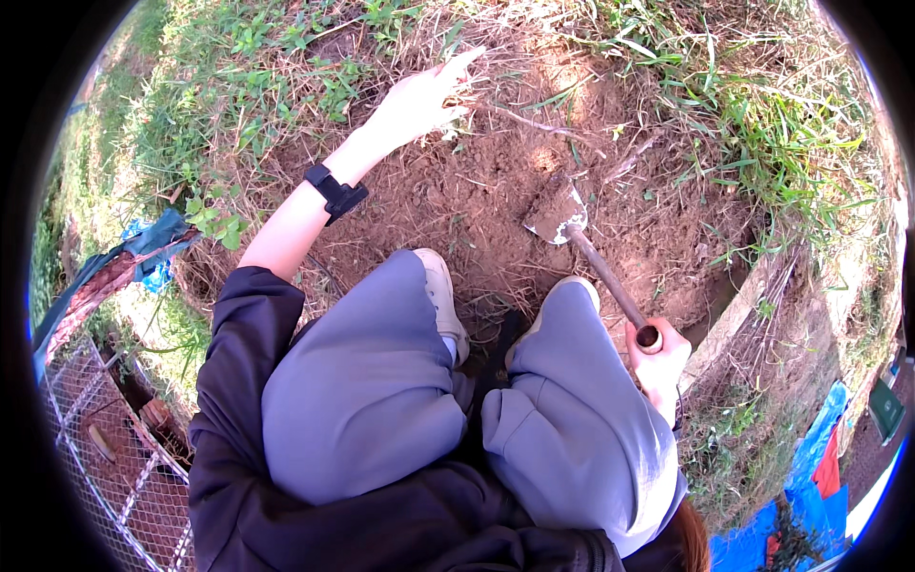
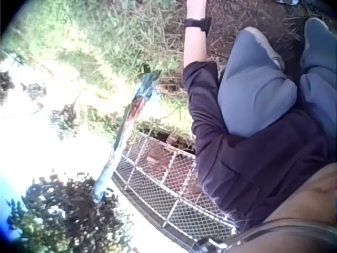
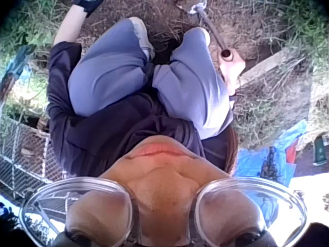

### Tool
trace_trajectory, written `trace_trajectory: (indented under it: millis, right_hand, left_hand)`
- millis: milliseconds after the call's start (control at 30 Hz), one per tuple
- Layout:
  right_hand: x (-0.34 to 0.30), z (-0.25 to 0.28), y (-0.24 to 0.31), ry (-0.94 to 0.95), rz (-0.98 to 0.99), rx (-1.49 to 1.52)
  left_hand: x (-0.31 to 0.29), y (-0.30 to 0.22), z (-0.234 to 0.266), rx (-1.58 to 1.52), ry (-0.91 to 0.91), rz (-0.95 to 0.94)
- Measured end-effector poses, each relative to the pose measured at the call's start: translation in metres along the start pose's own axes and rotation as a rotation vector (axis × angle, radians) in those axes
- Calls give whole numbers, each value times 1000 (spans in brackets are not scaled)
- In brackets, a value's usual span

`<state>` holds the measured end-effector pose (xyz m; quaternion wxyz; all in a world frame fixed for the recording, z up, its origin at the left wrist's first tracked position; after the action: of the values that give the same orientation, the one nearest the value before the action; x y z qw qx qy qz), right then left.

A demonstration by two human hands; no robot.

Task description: The person pulls weeds and grass from a dirt area by hand and using a hand trowel.

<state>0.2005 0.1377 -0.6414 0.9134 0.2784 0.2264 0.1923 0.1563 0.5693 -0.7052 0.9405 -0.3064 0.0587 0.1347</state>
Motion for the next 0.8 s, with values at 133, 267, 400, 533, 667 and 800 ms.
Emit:
trace_trajectory:
  millis: [133,267,400,533,667,800]
  right_hand:
    - [0,0,1,7,-9,15]
    - [-1,0,2,3,-23,20]
    - [-1,-1,2,6,-22,17]
    - [-1,-2,0,0,-12,30]
    - [-1,-1,0,-2,-3,33]
    - [-1,-2,-1,4,1,21]
  left_hand:
    - [-6,-6,-10,-68,-23,-25]
    - [-9,-8,-12,-52,-57,-67]
    - [-12,-14,-10,-108,-77,-71]
    - [-17,-21,-6,-202,-80,-77]
    - [-16,-24,-4,-163,-138,-158]
    - [-18,-28,-3,-252,-119,-182]
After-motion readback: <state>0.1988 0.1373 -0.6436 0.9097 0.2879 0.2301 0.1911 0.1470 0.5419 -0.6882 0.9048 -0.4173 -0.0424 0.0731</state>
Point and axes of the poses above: each hand's wrist, its own x-axis towards the middle knuckle, its own z-axis out of the back of the hand, y = z × x, the point moved 2 cm from there along x, towards the middle knuckle, and after that the axes turned 1 degree about y, right-handed, at the moved point
